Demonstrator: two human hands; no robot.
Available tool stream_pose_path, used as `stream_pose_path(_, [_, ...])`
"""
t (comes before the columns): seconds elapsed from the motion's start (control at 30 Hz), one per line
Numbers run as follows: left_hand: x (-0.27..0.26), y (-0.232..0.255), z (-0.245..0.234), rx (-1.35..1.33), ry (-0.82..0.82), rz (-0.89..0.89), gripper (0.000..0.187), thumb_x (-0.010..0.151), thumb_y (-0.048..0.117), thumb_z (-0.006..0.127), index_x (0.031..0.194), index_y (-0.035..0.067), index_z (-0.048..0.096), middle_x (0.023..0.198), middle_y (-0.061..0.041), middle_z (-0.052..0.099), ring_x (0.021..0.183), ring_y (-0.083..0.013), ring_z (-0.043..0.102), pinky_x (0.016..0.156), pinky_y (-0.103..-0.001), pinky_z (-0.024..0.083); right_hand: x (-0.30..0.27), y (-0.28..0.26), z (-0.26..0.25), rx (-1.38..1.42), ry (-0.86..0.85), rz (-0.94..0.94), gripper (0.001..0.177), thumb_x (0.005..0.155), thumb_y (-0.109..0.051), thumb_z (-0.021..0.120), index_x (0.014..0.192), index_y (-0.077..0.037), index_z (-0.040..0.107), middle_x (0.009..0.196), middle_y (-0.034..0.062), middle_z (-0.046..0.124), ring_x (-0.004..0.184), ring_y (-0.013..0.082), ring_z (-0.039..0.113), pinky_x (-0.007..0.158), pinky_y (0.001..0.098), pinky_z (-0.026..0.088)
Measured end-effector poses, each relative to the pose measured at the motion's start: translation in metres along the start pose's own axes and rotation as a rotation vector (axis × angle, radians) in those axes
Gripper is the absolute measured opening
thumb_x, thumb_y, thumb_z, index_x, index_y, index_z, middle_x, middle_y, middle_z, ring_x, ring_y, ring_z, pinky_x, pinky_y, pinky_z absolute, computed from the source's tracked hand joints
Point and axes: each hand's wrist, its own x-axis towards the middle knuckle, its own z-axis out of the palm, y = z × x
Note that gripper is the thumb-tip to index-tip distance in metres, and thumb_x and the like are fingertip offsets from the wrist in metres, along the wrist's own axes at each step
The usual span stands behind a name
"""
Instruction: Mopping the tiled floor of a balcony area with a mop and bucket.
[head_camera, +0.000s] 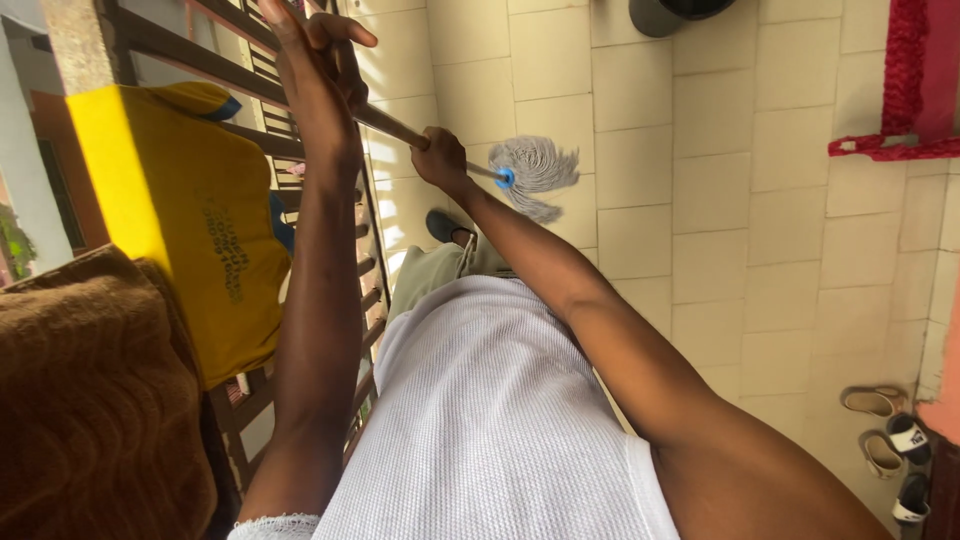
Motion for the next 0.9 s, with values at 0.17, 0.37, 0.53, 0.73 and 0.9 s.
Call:
stream_pose_path(0.17, [-0.001,0.015,-0.011,0.142,0.033,0.068,0.088,0.102,0.077,0.025,0.084,0.003,0.071,0.056,0.006,0.032,0.048,-0.0070,0.026,0.046,-0.028,0.021,0.034,-0.030,0.030,0.029,-0.050,-0.083,0.024,0.090,-0.031,0.068,0.089,-0.008,0.072,0.097,0.0194,0.073,0.096,0.0379,0.072,0.085,0.0477,0.057])
stream_pose_path(0.37, [-0.008,-0.007,-0.022,0.272,0.068,0.125,0.086,0.108,0.069,0.025,0.083,0.001,0.072,0.054,0.005,0.030,0.048,-0.0064,0.029,0.047,-0.028,0.021,0.055,-0.042,0.072,0.004,-0.192,-0.216,0.029,0.096,-0.035,0.065,0.106,-0.008,0.069,0.114,0.0166,0.073,0.118,0.0356,0.063,0.094,0.0462,0.053])
stream_pose_path(0.53, [-0.014,-0.016,-0.031,0.324,0.038,0.147,0.076,0.113,0.058,0.033,0.082,0.001,0.072,0.054,0.005,0.039,0.050,-0.0066,0.036,0.050,-0.029,0.027,0.029,-0.070,0.057,0.304,-0.337,-0.481,0.049,0.091,-0.042,0.071,0.124,-0.007,0.060,0.123,0.0175,0.069,0.123,0.0314,0.061,0.097,0.0457,0.049])
stream_pose_path(0.73, [-0.016,-0.008,-0.043,0.515,0.133,0.414,0.059,0.116,0.044,0.042,0.089,-0.001,0.069,0.057,-0.001,0.045,0.050,-0.0091,0.043,0.051,-0.031,0.028,0.029,-0.066,0.030,0.108,-0.734,-0.373,0.045,0.089,-0.041,0.073,0.117,-0.007,0.065,0.097,0.0135,0.071,0.092,0.0263,0.068,0.080,0.0427,0.054])
stream_pose_path(0.9, [-0.029,-0.001,-0.036,0.588,0.261,0.517,0.057,0.120,0.042,0.043,0.088,0.000,0.065,0.062,-0.003,0.051,0.054,-0.0127,0.048,0.055,-0.031,0.032,0.029,-0.060,-0.013,-0.074,-0.929,-0.605,0.029,0.089,-0.032,0.069,0.084,-0.003,0.070,0.067,0.0126,0.068,0.063,0.0267,0.069,0.067,0.0445,0.054])
